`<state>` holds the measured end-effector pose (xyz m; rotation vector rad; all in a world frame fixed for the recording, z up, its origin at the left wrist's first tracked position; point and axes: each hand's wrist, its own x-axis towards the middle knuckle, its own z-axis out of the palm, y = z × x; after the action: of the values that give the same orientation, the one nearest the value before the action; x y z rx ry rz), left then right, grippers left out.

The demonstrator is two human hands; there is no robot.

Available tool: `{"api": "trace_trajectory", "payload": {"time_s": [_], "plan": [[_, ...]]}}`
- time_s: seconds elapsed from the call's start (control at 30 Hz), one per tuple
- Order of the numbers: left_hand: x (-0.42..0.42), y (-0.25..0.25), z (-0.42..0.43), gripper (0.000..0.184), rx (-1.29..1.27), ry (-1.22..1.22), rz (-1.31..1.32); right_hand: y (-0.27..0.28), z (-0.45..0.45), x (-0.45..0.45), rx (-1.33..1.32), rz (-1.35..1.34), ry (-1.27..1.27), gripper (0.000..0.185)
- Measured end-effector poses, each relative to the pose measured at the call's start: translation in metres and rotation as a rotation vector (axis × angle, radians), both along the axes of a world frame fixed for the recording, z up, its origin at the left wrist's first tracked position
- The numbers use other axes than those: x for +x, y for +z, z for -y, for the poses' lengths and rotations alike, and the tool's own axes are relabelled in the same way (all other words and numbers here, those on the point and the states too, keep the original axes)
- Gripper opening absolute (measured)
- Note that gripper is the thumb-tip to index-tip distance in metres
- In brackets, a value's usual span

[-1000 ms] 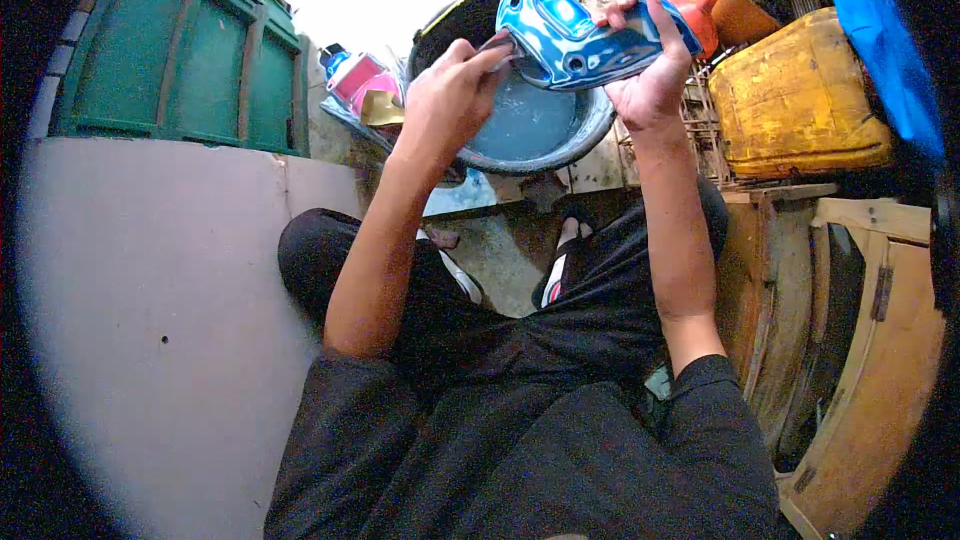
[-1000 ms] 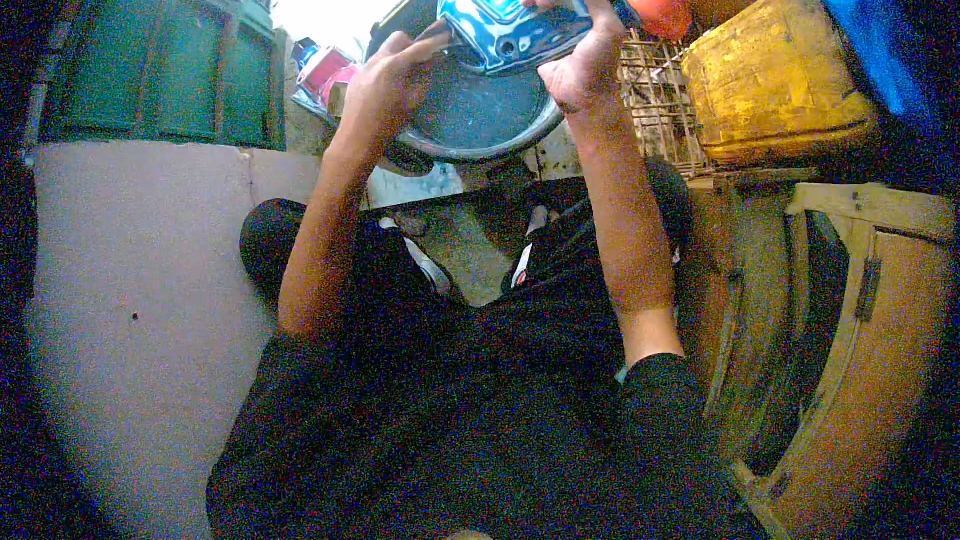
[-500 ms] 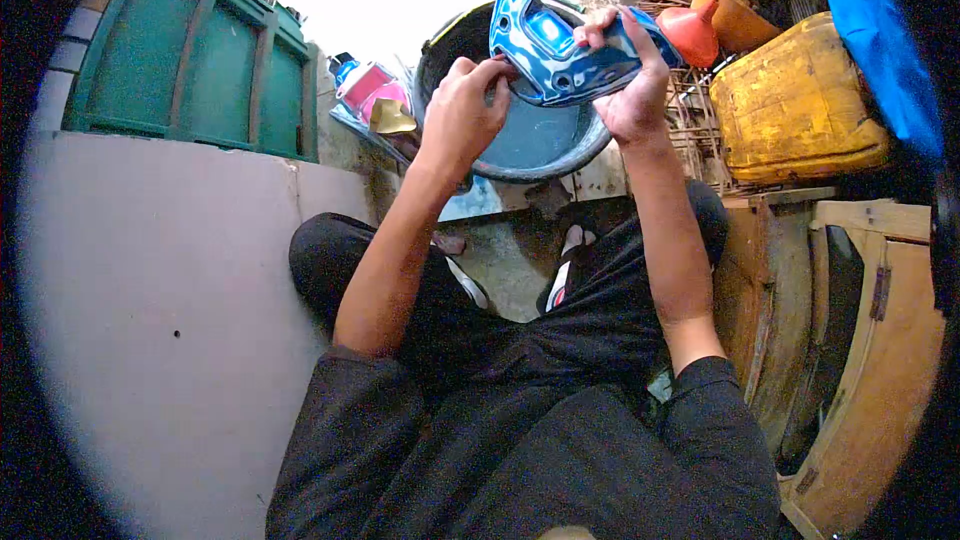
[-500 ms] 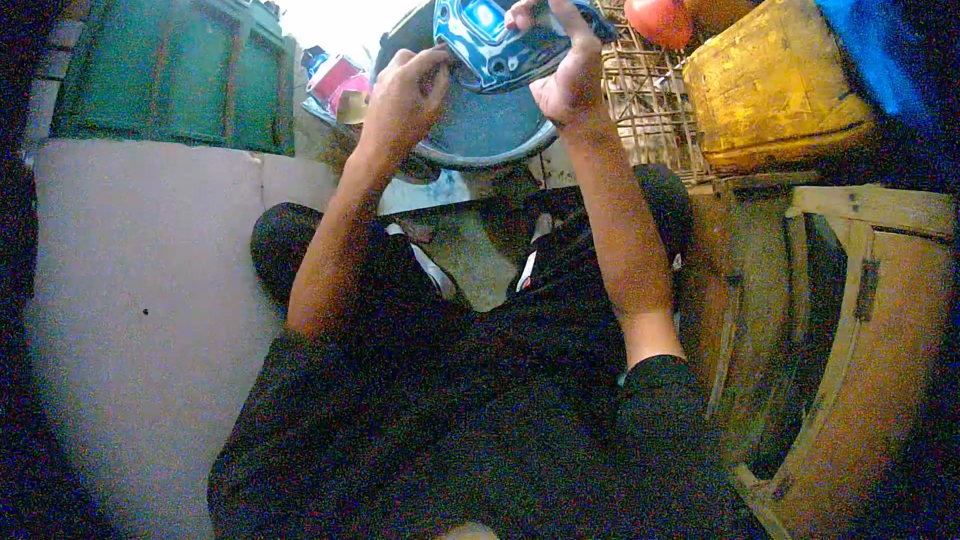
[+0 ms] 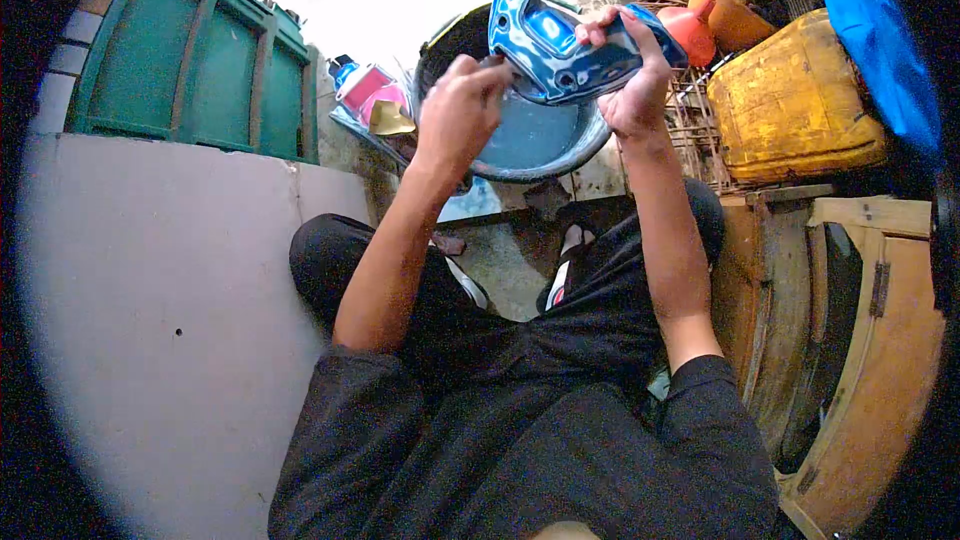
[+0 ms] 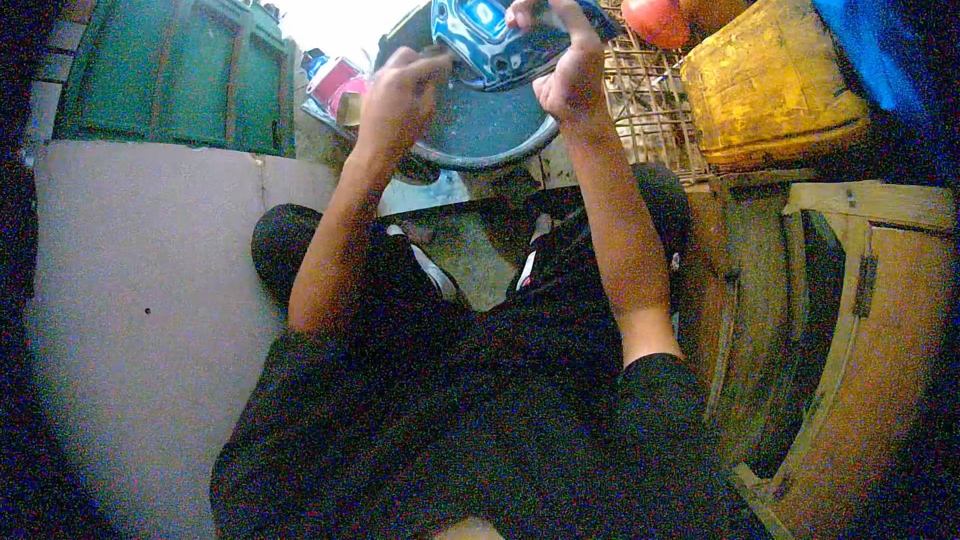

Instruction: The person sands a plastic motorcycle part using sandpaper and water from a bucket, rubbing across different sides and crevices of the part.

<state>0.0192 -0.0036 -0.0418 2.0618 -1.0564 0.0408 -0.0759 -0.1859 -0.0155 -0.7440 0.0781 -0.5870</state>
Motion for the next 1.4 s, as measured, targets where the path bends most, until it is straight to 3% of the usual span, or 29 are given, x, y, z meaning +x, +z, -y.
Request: {"api": "trace_trajectory", "payload": {"time_s": [0.07, 0.13, 0.2, 0.27, 0.4, 0.63, 0.73, 0.8, 0.87, 1.0, 1.07, 1.13, 1.2, 1.27, 1.3, 1.4], "plan": [[-0.004, -0.007, -0.002, 0.018, 0.064, -0.182, -0.035, 0.003, -0.001, 0.003, -0.154, -0.055, -0.031, 0.025], [-0.003, 0.000, -0.003, 0.018, 0.070, -0.164, -0.083, 0.004, -0.002, 0.003, -0.091, -0.058, -0.032, 0.026], [0.001, 0.004, -0.001, 0.017, 0.012, 0.008, -0.026, 0.005, -0.001, 0.003, -0.043, -0.021, -0.040, 0.026], [-0.004, -0.002, -0.002, 0.016, 0.054, -0.170, -0.042, 0.007, 0.001, 0.003, -0.078, -0.020, -0.044, 0.026], [-0.002, 0.005, 0.002, 0.014, -0.090, -0.047, 0.044, 0.006, -0.002, 0.000, -0.002, -0.029, -0.044, 0.027], [-0.007, 0.010, 0.003, 0.018, -0.044, -0.053, -0.098, 0.010, -0.007, -0.002, -0.227, -0.087, 0.032, 0.031], [-0.006, 0.008, 0.005, 0.015, -0.051, -0.009, -0.115, 0.007, -0.008, -0.004, -0.164, -0.065, 0.065, 0.028], [-0.006, 0.002, 0.009, 0.013, -0.058, 0.025, -0.076, 0.001, -0.010, -0.003, -0.264, -0.078, 0.027, 0.028], [-0.005, -0.010, 0.008, 0.010, -0.071, -0.142, -0.027, -0.002, -0.010, -0.002, -0.458, -0.144, -0.020, 0.027], [0.000, -0.002, 0.006, 0.010, -0.032, 0.104, -0.002, -0.004, -0.015, -0.002, -0.300, -0.162, -0.033, 0.030], [-0.001, -0.011, 0.007, 0.009, -0.050, -0.095, -0.074, -0.002, -0.013, -0.002, -0.457, -0.108, -0.107, 0.031], [-0.021, -0.003, 0.009, 0.009, 0.036, -0.162, -0.348, 0.007, -0.013, -0.003, -0.132, -0.014, -0.007, 0.030], [-0.003, -0.020, 0.010, 0.012, -0.060, -0.082, -0.080, 0.007, -0.011, -0.004, -0.221, 0.001, -0.061, 0.030], [0.014, -0.003, 0.007, 0.013, -0.082, -0.002, -0.070, 0.006, -0.013, -0.007, -0.303, -0.057, -0.101, 0.028], [0.016, 0.004, 0.003, 0.013, -0.063, 0.079, -0.221, 0.007, -0.012, -0.007, -0.389, -0.110, -0.141, 0.028], [0.006, 0.010, 0.002, 0.013, -0.092, 0.048, -0.124, 0.005, -0.011, -0.004, -0.349, -0.096, -0.090, 0.027]]}}
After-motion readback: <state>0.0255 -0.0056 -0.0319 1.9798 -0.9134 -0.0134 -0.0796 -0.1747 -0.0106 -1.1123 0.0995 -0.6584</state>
